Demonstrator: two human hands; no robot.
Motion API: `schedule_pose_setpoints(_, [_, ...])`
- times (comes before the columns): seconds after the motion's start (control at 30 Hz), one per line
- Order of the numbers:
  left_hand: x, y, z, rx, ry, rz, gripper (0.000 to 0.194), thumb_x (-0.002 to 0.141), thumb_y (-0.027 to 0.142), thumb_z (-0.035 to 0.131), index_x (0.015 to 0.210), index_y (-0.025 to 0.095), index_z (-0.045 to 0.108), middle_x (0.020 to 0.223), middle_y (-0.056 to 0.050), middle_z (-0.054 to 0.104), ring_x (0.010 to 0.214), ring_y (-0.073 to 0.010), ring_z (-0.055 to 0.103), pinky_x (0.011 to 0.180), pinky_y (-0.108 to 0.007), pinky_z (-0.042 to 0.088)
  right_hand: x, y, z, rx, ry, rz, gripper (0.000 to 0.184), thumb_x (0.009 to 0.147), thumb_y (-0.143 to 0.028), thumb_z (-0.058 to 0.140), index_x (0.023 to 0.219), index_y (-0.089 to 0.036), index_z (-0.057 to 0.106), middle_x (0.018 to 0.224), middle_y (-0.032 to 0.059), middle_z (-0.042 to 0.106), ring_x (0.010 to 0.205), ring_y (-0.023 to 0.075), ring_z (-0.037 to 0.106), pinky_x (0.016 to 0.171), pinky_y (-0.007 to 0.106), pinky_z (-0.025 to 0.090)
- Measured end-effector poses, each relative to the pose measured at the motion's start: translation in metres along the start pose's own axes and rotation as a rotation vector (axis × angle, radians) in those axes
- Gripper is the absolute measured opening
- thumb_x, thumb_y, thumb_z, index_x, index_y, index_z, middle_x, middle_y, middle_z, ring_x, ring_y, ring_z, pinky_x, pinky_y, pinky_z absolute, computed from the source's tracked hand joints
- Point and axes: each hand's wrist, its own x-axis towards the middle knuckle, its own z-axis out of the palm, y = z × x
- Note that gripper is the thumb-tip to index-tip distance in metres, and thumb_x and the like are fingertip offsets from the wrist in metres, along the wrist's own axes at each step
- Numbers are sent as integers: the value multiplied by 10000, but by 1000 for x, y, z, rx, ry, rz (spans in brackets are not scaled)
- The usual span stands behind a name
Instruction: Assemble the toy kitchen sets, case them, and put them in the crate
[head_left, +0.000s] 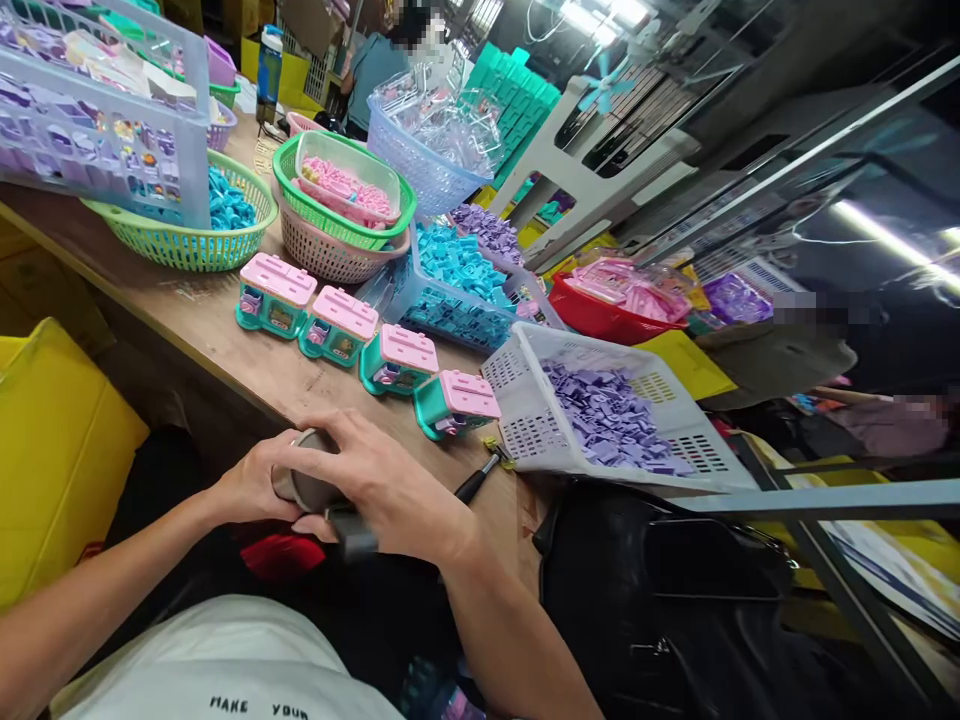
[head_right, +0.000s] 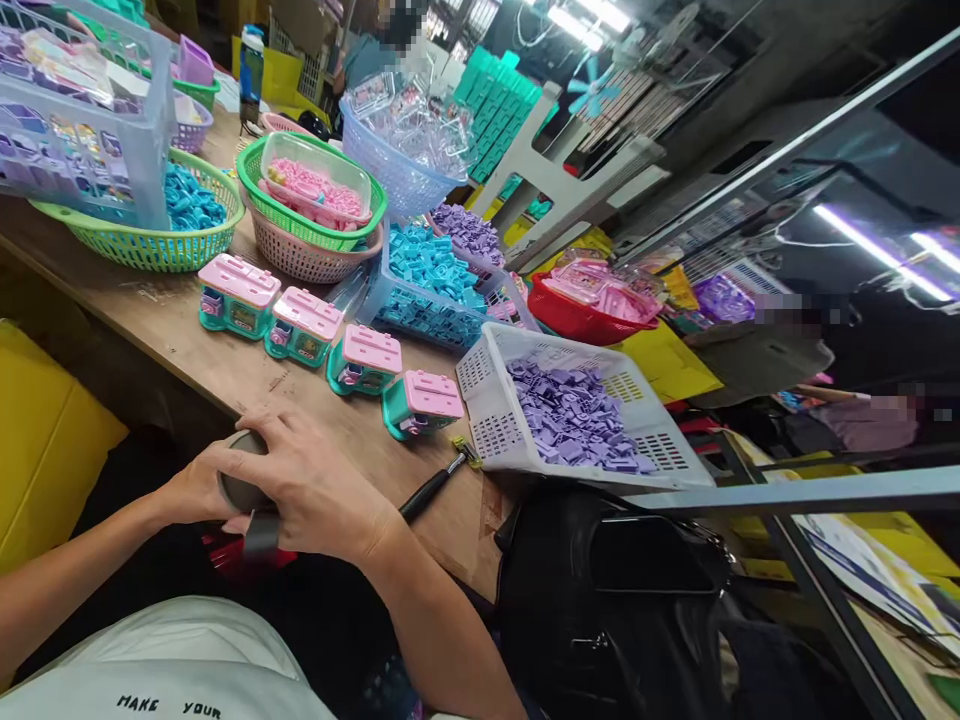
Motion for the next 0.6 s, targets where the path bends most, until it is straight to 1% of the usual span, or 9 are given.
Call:
schedule_pose_setpoints(0.1, [2,0,1,-28,13,-14,583,588,349,820,1099,147,626,969,-43,703,862,-240,678,767,-335,580,-13,6,1,97,222,7,508,880,-479,677,1336,-261,626,1353,121,558,1280,283,540,1122,454,458])
schedule_pose_setpoints(0.17, [1,3,1,-23,31,-11,578,606,355,817,1110,156,616,961,-35,701,850,-222,675,769,-326,573,-24,14,1,212,446,115,612,855,-615,610,1367,-281,588,1352,117,567,1272,320,550,1099,499,470])
schedule_pose_setpoints(0.23, [-2,11,-1,6,54,37,565,617,333,821,1116,168,612,994,-38,702,887,-219,679,809,-325,569,-33,28,7,352,686,255,719,858,-701,472,1435,-275,513,1320,130,585,1227,347,577,1046,538,493])
schedule_pose_setpoints(0.3, [-5,24,-6,34,66,119,563,609,311,843,1106,174,616,1015,-46,704,908,-219,682,828,-316,565,-35,45,19,494,885,369,742,888,-668,384,1500,-250,423,1256,135,607,1154,334,613,987,523,520])
schedule_pose_setpoints(0.33, [-7,32,-9,34,56,165,574,603,310,859,1105,175,616,1019,-51,707,905,-220,685,821,-311,566,-34,54,27,558,949,418,727,902,-630,378,1517,-242,389,1228,128,614,1120,316,626,961,498,531])
schedule_pose_setpoints(0.4, [-10,51,-16,6,39,294,619,606,346,887,1134,181,610,1028,-64,714,896,-226,697,808,-306,571,-30,68,46,677,1001,511,692,917,-579,390,1520,-242,364,1230,113,608,1083,279,637,909,440,551])
schedule_pose_setpoints(0.47, [-10,73,-25,-25,25,443,644,667,391,879,1213,205,592,1054,-76,721,922,-241,711,833,-319,581,-26,76,64,791,992,601,672,922,-585,391,1502,-245,370,1292,114,583,1076,261,641,842,394,569])
schedule_pose_setpoints(0.53, [-10,95,-34,-14,-10,580,637,761,400,829,1314,246,554,1114,-89,723,976,-253,719,880,-341,586,-27,81,79,894,987,667,671,921,-614,388,1487,-254,381,1331,123,569,1074,268,651,785,380,584])
schedule_pose_setpoints(0.6, [-8,115,-44,50,-54,670,654,816,400,792,1393,277,509,1183,-112,715,1039,-268,718,935,-374,584,-32,84,87,966,955,698,648,942,-625,373,1496,-290,376,1349,129,578,1101,287,663,785,393,594])
